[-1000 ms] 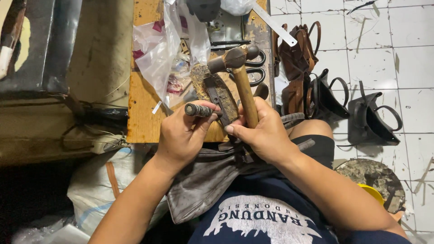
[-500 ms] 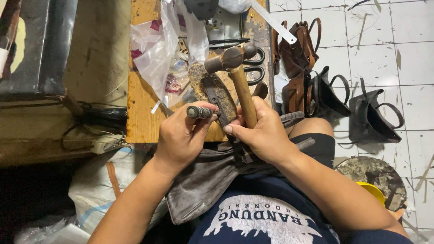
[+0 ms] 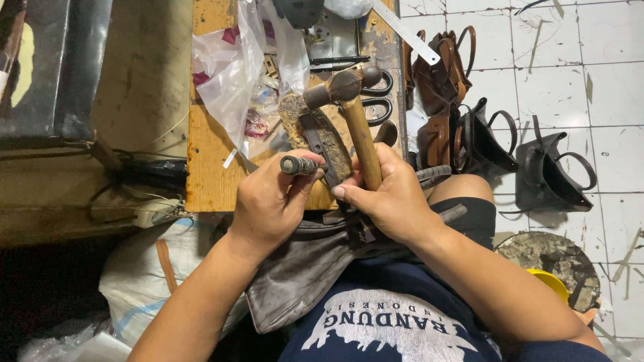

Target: Attaching metal hardware to a leather bag using a hammer and a small hand tool

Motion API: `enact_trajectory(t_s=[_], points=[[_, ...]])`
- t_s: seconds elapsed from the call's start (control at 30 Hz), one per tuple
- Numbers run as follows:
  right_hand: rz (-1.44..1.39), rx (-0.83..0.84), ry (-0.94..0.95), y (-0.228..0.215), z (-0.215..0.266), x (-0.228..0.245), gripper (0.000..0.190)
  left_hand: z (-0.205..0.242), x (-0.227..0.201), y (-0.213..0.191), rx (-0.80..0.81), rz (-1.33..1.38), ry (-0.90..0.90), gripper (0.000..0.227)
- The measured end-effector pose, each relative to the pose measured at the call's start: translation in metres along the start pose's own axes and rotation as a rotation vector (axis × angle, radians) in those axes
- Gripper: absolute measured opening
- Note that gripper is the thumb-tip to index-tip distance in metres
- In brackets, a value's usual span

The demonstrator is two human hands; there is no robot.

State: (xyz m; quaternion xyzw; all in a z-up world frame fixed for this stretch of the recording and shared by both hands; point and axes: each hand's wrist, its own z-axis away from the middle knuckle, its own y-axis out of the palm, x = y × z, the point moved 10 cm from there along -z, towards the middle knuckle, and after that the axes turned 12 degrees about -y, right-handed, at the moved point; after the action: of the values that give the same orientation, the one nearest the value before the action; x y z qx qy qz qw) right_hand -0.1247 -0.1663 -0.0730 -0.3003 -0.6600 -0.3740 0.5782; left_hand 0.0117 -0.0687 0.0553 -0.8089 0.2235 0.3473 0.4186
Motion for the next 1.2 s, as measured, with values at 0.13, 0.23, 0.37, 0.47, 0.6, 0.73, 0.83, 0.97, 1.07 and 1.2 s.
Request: enact_trajectory(t_s=[0.13, 0.23, 0.37, 0.47, 0.6, 0.73, 0.83, 0.97, 1.07, 1.2], points=[[0.010, -0.002, 0.001, 0.001, 0.000, 0.003, 0.041, 0.001, 0.001, 0.002, -0.007, 0.012, 0.018, 0.008], [0.010, 0.000, -0.010, 0.000, 0.000, 0.004, 0.041, 0.001, -0.004, 0.002, -0.010, -0.006, 0.060, 0.008], [0.014, 0.004, -0.015, -0.001, 0.000, 0.004, 0.041, 0.002, -0.010, 0.003, -0.002, -0.046, 0.103, 0.007], [0.040, 0.004, -0.031, -0.004, -0.001, 0.007, 0.040, 0.003, -0.014, 0.004, -0.012, -0.061, 0.135, 0.007], [0.104, -0.017, -0.169, -0.016, -0.004, 0.023, 0.022, 0.003, -0.019, 0.008, -0.031, -0.126, 0.185, 0.009], [0.255, -0.040, -0.287, -0.035, 0.005, 0.070, 0.016, 0.003, -0.022, 0.008, -0.057, -0.150, 0.217, 0.010], [0.447, -0.057, -0.462, -0.057, 0.024, 0.110, 0.013, 0.004, -0.020, 0.009, -0.084, -0.180, 0.237, 0.010], [0.716, 0.005, -0.690, -0.053, 0.060, 0.178, 0.034, 0.005, -0.022, 0.014, 0.008, -0.167, 0.257, 0.017], [0.941, 0.052, -0.855, -0.052, 0.085, 0.194, 0.052, 0.004, -0.025, 0.018, 0.082, -0.153, 0.252, 0.020], [1.124, 0.402, -0.753, -0.001, 0.067, 0.209, 0.046, 0.001, -0.026, 0.015, 0.067, -0.147, 0.205, 0.007]])
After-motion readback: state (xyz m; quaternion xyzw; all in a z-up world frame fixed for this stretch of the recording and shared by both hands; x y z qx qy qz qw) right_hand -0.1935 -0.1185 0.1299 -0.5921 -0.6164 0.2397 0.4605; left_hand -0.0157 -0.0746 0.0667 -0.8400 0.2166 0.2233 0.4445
